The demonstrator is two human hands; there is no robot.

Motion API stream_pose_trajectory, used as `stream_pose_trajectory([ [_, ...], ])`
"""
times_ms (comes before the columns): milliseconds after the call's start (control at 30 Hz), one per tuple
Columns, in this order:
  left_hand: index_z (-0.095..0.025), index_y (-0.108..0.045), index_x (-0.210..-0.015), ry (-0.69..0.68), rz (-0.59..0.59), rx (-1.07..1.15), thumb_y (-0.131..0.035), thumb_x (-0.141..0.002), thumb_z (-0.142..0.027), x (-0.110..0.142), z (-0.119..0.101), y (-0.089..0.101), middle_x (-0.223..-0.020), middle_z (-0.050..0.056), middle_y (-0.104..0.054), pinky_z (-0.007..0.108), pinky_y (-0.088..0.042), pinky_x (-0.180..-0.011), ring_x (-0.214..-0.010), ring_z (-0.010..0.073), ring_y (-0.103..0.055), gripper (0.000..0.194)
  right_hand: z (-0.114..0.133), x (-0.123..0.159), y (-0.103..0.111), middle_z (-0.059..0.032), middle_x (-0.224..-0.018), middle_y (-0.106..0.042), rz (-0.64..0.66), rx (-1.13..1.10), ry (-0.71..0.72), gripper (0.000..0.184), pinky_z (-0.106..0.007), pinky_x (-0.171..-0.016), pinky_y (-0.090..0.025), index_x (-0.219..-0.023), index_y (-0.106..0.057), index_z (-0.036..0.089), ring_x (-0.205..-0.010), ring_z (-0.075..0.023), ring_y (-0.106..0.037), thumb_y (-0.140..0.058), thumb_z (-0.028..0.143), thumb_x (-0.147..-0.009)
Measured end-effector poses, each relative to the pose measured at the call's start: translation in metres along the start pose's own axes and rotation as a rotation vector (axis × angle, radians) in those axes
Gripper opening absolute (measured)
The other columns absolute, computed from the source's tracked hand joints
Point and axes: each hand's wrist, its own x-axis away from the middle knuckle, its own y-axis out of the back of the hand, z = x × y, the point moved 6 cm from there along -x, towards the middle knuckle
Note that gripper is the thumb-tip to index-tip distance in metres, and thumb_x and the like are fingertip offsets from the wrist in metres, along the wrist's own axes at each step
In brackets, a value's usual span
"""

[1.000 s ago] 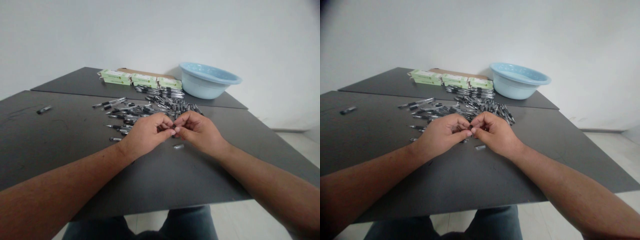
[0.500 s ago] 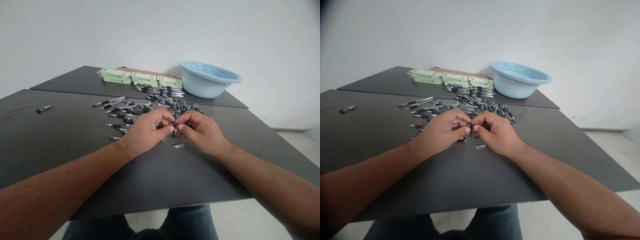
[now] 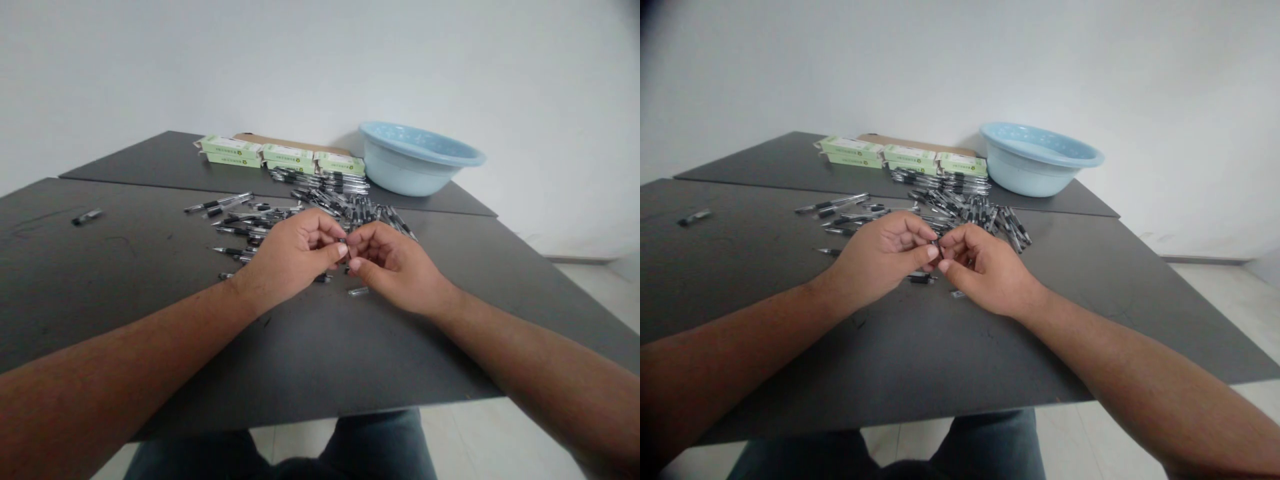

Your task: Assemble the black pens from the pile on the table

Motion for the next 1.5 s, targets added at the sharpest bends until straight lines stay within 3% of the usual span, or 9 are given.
stream_pose_trajectory([
  [200, -0.019, -0.065, -0.1, -0.054, -0.039, -0.07, -0.075, -0.089, -0.024, 0.002, -0.005, 0.002, -0.083, 0.001, -0.074, 0.026, -0.058, -0.065, -0.073, 0.014, -0.072, 0.016, -0.003, -0.002, 0.003, -0.003, -0.097, -0.075, -0.041, 0.025, -0.048, 0.02, -0.033, -0.073, -0.058, -0.11, -0.063, 0.022, -0.081, -0.0163, -0.07, -0.073, 0.029, -0.094],
  [400, -0.019, -0.064, -0.099, -0.102, -0.085, -0.122, -0.077, -0.087, -0.021, 0.003, -0.005, 0.005, -0.089, 0.001, -0.075, 0.026, -0.058, -0.071, -0.077, 0.0138, -0.073, 0.017, -0.006, -0.004, 0.012, -0.0005, -0.08, -0.075, -0.089, 0.188, -0.136, 0.018, -0.031, -0.064, -0.054, -0.102, -0.066, 0.022, -0.069, -0.0172, -0.072, -0.072, 0.038, -0.095],
  [567, -0.02, -0.068, -0.103, -0.14, -0.07, -0.191, -0.074, -0.091, -0.021, 0.006, -0.005, 0.006, -0.095, 0.001, -0.075, 0.028, -0.06, -0.08, -0.085, 0.0143, -0.074, 0.013, -0.002, -0.005, 0.014, -0.0007, -0.071, -0.074, -0.057, 0.263, -0.17, 0.028, -0.029, -0.057, -0.05, -0.089, -0.065, 0.022, -0.06, -0.0159, -0.068, -0.065, 0.048, -0.099],
  [733, -0.02, -0.069, -0.104, -0.134, -0.036, -0.22, -0.072, -0.092, -0.022, 0.007, -0.009, 0.005, -0.099, 0.003, -0.077, 0.032, -0.061, -0.086, -0.091, 0.0172, -0.075, 0.013, 0.006, -0.006, 0.014, 0.0009, -0.07, -0.071, -0.035, 0.376, -0.03, 0.028, -0.027, -0.059, -0.046, -0.083, -0.063, 0.022, -0.061, -0.0142, -0.064, -0.066, 0.044, -0.1],
  [867, -0.019, -0.067, -0.105, -0.117, 0.012, -0.101, -0.072, -0.09, -0.02, 0.006, -0.006, 0.002, -0.103, 0.005, -0.079, 0.033, -0.062, -0.09, -0.096, 0.0185, -0.077, 0.016, 0.015, -0.005, 0.019, 0.0002, -0.075, -0.072, -0.057, 0.462, 0.121, 0.025, -0.026, -0.061, -0.044, -0.084, -0.064, 0.022, -0.066, -0.0138, -0.063, -0.067, 0.04, -0.1],
  [1100, -0.02, -0.071, -0.118, -0.084, 0.062, -0.131, -0.069, -0.096, -0.028, 0.007, 0.004, 0.001, -0.11, 0.007, -0.08, 0.03, -0.063, -0.082, -0.099, 0.0194, -0.078, 0.023, 0.029, -0.005, 0.024, -0.0008, -0.079, -0.073, -0.019, 0.642, 0.391, 0.017, -0.027, -0.066, -0.046, -0.089, -0.068, 0.022, -0.072, -0.0145, -0.065, -0.066, 0.033, -0.102],
  [1500, -0.019, -0.076, -0.119, -0.113, 0.106, -0.219, -0.064, -0.101, -0.034, 0.009, 0.001, 0.001, -0.101, 0.006, -0.082, 0.03, -0.062, -0.078, -0.088, 0.0179, -0.077, 0.026, 0.028, -0.002, 0.023, -0.0037, -0.081, -0.072, -0.003, 0.712, 0.467, 0.016, -0.03, -0.068, -0.05, -0.092, -0.066, 0.024, -0.075, -0.0182, -0.067, -0.064, 0.036, -0.103],
])
